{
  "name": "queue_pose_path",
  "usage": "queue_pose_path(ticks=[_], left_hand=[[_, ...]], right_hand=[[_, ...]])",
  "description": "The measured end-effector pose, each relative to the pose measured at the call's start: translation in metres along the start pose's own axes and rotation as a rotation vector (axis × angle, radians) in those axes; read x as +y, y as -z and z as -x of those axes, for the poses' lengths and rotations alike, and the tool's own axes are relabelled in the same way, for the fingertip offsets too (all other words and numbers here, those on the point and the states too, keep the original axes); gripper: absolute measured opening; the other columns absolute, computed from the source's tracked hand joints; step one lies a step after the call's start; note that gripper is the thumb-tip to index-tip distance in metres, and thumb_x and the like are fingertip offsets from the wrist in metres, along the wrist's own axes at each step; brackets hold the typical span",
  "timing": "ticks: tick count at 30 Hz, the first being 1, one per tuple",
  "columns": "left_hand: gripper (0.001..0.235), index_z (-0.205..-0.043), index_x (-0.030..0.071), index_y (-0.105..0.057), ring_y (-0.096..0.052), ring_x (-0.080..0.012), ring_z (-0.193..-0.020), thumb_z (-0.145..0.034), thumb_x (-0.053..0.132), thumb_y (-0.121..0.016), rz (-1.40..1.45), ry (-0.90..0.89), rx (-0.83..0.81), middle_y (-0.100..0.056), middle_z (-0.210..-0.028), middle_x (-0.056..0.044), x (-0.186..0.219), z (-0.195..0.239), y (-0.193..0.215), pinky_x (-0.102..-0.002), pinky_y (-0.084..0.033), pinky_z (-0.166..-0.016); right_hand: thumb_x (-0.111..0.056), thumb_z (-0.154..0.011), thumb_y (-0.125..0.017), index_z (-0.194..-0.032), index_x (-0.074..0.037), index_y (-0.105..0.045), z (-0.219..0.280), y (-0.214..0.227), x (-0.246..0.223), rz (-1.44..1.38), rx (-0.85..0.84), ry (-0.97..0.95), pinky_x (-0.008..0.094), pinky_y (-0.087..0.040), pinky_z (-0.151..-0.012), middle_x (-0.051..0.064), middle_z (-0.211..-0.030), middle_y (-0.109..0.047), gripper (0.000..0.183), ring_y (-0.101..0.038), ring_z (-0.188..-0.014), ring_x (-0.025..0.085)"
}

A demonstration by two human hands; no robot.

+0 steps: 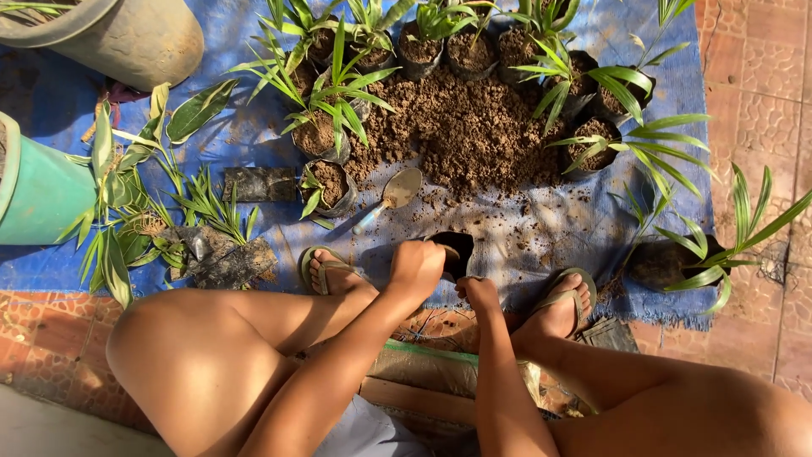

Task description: The person scoops soil from a pile on a blue tarp and fills a black plastic nursery bag using a small hand trowel. They repeatedly add soil and press it down with their hands to compact it around the plant.

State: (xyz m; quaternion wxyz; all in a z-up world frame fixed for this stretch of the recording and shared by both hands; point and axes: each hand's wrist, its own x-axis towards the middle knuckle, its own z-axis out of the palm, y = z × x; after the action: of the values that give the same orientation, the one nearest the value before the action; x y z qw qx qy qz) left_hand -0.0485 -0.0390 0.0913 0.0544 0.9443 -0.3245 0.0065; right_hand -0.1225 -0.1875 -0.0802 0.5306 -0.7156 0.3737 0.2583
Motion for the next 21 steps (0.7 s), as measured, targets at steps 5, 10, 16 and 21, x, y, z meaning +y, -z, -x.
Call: queue_pose_path(ticks=[5, 10, 16, 21], left_hand=[[0.012, -0.066, 0.012, -0.068, -0.059, -0.0212, -0.045, -0.077, 0.006, -0.069, -0.062, 0.016, 0.03, -0.061, -0.052, -0.005, -0.002, 0.018, -0.064, -0.036, -0.045, -0.041], [0.011, -0.088, 0.006, -0.073, -0.062, -0.0217, -0.049, -0.078, 0.008, -0.07, -0.109, 0.006, 0.112, -0.062, -0.06, -0.006, -0.003, 0.014, -0.068, -0.037, -0.047, -0.043], [0.014, -0.076, 0.006, -0.072, -0.064, -0.0227, -0.06, -0.085, 0.001, -0.062, 0.02, 0.026, -0.221, -0.065, -0.062, -0.006, 0.001, 0.013, -0.055, -0.035, -0.048, -0.052], [0.006, -0.068, -0.005, -0.072, -0.074, -0.0448, -0.072, -0.073, -0.004, -0.071, 0.375, 0.428, -0.614, -0.071, -0.072, -0.026, 0.004, 0.004, -0.08, -0.056, -0.061, -0.062]], right_hand=[[-0.032, -0.063, -0.069, -0.055, -0.009, -0.069, -0.006, -0.002, 0.009, 0.066, 0.021, 0.001, 0.038, -0.045, -0.067, 0.015, -0.058, -0.062, 0.024, -0.062, -0.065, 0.032], [-0.037, -0.068, -0.067, -0.062, -0.01, -0.073, 0.011, 0.005, -0.012, 0.094, 0.036, 0.005, 0.046, -0.048, -0.079, 0.017, -0.068, -0.066, 0.028, -0.067, -0.078, 0.04], [-0.046, -0.089, -0.061, -0.13, -0.017, -0.046, 0.058, 0.014, -0.06, 0.241, 0.202, 0.049, 0.059, -0.045, -0.105, 0.021, -0.129, -0.064, 0.053, -0.062, -0.123, 0.045], [-0.018, -0.09, -0.061, -0.116, -0.022, -0.064, 0.09, 0.015, -0.08, 0.324, 0.277, 0.26, 0.056, -0.055, -0.096, 0.013, -0.126, -0.051, 0.026, -0.06, -0.122, 0.045]])
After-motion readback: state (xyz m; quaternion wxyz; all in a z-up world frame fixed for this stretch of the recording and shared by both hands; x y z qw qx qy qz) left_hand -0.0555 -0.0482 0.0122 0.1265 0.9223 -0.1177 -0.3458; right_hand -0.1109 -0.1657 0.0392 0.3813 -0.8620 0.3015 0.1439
